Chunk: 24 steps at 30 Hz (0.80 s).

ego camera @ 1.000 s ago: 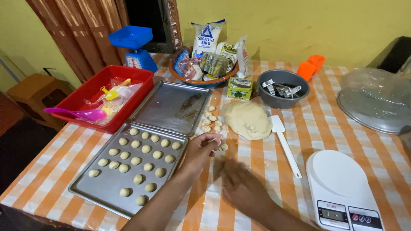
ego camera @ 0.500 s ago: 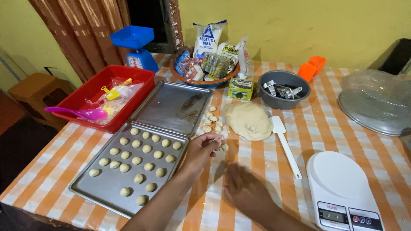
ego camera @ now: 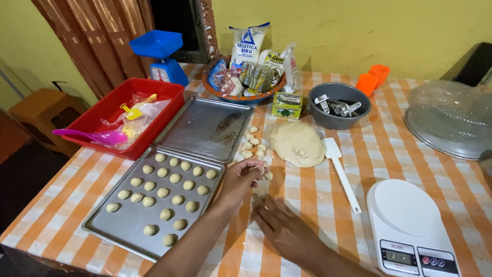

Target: The person is taking small portions of dough, rolling them into uniform balls, and arranging them in rows on a metal baking sheet.

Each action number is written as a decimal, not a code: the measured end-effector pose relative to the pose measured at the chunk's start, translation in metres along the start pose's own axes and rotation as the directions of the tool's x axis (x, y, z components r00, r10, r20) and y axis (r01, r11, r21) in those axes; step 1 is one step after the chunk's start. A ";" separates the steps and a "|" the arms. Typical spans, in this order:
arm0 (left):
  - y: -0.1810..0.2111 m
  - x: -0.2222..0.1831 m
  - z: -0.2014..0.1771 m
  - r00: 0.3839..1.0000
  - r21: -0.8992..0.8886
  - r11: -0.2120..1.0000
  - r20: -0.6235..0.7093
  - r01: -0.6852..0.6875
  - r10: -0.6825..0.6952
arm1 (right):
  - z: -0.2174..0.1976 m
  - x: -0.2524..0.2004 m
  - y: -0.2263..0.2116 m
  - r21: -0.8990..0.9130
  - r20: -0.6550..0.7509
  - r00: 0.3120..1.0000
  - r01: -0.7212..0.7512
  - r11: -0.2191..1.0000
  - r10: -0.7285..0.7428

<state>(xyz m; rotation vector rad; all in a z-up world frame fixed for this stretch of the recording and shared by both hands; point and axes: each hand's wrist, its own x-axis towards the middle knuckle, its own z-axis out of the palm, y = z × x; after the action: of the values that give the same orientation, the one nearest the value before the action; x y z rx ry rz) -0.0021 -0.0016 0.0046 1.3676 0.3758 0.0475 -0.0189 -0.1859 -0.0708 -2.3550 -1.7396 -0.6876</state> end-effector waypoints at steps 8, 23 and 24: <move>-0.009 0.007 -0.003 1.000 0.004 1.000 -0.006 -0.016 0.016 | 0.010 -0.015 0.007 -0.122 -0.015 0.998 -0.068 0.990 0.066; 0.001 -0.001 0.000 1.000 0.037 0.999 -0.007 -0.012 0.013 | -0.004 0.004 0.002 0.085 -0.044 0.996 0.079 0.993 -0.076; 0.001 -0.001 0.000 1.000 0.039 0.999 -0.005 -0.012 0.012 | -0.005 0.004 0.004 0.085 -0.044 0.996 0.076 0.993 -0.073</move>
<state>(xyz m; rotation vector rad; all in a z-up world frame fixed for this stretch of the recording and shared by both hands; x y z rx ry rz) -0.0026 -0.0020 0.0056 1.4080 0.3750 0.0539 -0.0157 -0.1859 -0.0644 -2.2146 -1.8101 -0.6524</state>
